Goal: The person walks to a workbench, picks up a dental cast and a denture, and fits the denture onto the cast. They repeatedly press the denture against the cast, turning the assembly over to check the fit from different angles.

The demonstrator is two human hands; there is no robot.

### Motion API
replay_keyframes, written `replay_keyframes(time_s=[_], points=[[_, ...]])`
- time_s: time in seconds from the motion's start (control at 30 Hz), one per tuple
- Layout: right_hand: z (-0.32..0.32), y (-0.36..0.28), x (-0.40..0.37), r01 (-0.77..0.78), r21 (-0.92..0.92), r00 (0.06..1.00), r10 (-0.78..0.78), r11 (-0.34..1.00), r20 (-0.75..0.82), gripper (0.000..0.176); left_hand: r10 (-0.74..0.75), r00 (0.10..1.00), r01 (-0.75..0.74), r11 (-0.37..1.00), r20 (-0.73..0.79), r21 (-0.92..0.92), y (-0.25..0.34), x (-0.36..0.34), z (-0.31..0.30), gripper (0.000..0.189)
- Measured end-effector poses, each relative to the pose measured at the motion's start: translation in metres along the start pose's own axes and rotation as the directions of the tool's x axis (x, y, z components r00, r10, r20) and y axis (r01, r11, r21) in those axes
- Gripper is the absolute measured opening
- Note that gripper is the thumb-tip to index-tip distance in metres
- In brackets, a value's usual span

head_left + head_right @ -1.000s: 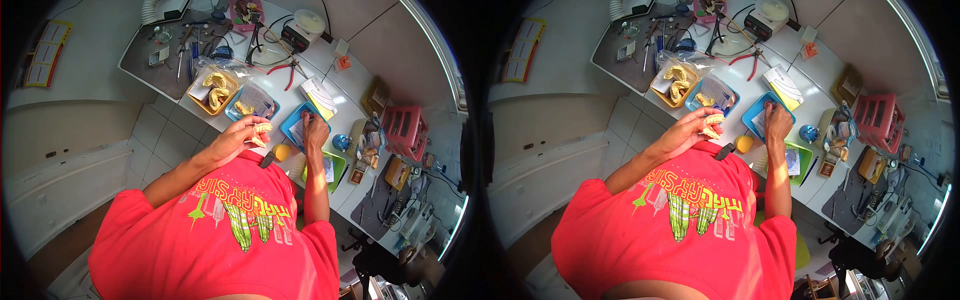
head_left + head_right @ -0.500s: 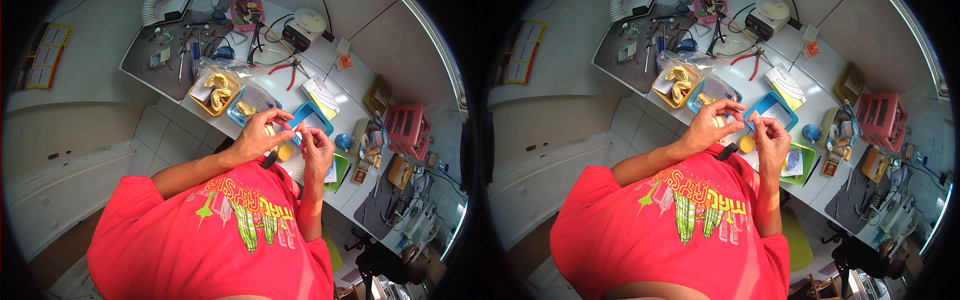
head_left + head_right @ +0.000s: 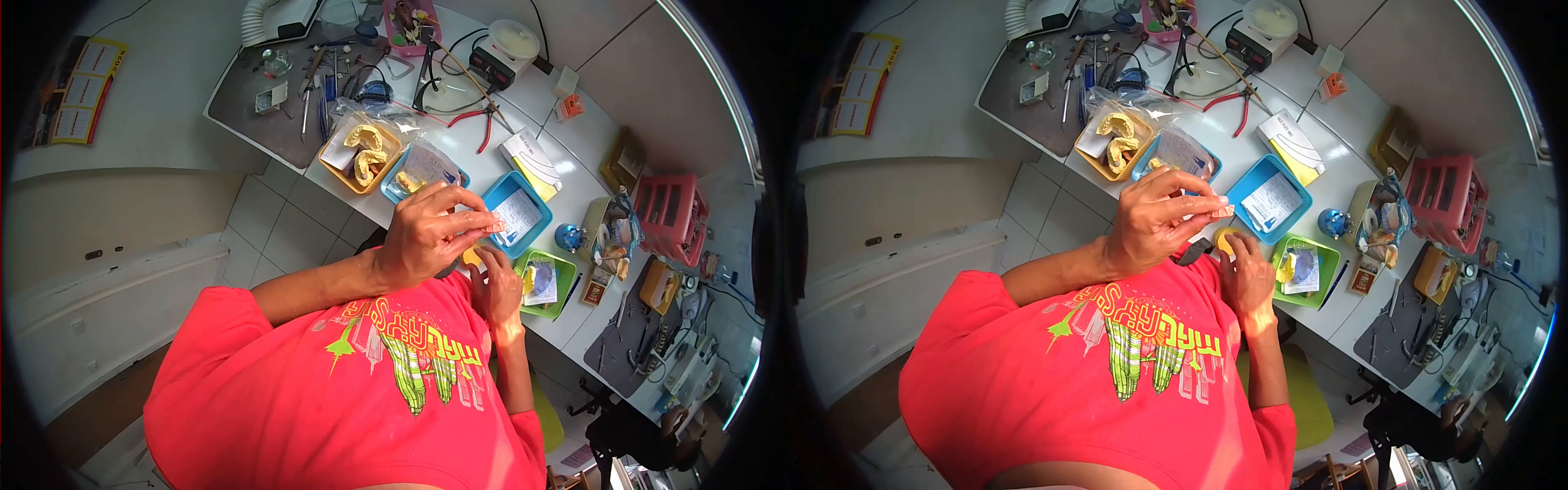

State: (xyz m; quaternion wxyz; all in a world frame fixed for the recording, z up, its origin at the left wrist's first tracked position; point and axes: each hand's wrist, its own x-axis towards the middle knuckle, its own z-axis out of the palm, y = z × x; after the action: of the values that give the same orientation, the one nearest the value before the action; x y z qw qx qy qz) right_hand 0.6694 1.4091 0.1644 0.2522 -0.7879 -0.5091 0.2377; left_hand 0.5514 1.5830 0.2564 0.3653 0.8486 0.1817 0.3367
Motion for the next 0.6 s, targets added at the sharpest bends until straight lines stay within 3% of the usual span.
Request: replay_keyframes(time_s=[0.07, 0.13, 0.27, 0.33, 0.37, 0.43, 0.47, 0.53, 0.6], points=[[0.011, 0.009, 0.000, 0.037, -0.023, 0.999, -0.037, 0.999, 0.007, 0.035, 0.035, 0.999, -0.035, 0.999, -0.002, 0.022, 0.003, 0.002, -0.003, 0.028], [0.016, 0.013, 0.004, 0.016, -0.152, 0.991, 0.004, 0.988, 0.130, 0.045, -0.149, 0.989, 0.149, 0.981, 0.010, -0.124, 0.009, 0.000, -0.003, 0.027], [0.029, 0.027, 0.010, 0.018, -0.144, 0.977, 0.013, 0.989, 0.212, 0.051, -0.218, 0.974, 0.227, 0.940, 0.064, -0.254, 0.005, 0.001, -0.006, 0.022], [0.035, 0.032, 0.013, 0.025, -0.109, 0.983, -0.005, 0.994, 0.183, 0.054, -0.433, 0.862, 0.506, 0.727, 0.262, -0.464, 0.004, 0.002, -0.009, 0.021], [0.036, 0.034, 0.011, 0.029, -0.108, 0.983, -0.008, 0.994, 0.186, 0.054, -0.435, 0.862, 0.507, 0.727, 0.259, -0.464, 0.005, 0.003, -0.012, 0.021], [0.034, 0.031, 0.008, 0.042, -0.105, 0.986, -0.024, 0.994, 0.168, 0.057, -0.582, 0.672, 0.727, 0.397, 0.459, -0.561, 0.007, 0.007, -0.019, 0.024], [0.030, 0.029, 0.006, 0.049, -0.103, 0.985, -0.031, 0.993, 0.171, 0.057, -0.586, 0.672, 0.725, 0.398, 0.453, -0.562, 0.006, 0.007, -0.019, 0.024], [0.005, 0.006, 0.004, 0.072, 0.045, 0.997, -0.070, 0.996, -0.029, 0.060, -0.590, 0.670, 0.726, 0.389, 0.452, -0.567, 0.003, 0.005, -0.019, 0.027], [-0.019, -0.018, 0.004, 0.010, 0.237, 0.988, 0.026, 0.971, -0.149, 0.064, -0.587, 0.687, 0.710, 0.417, 0.428, -0.567, 0.001, 0.002, -0.018, 0.026]])
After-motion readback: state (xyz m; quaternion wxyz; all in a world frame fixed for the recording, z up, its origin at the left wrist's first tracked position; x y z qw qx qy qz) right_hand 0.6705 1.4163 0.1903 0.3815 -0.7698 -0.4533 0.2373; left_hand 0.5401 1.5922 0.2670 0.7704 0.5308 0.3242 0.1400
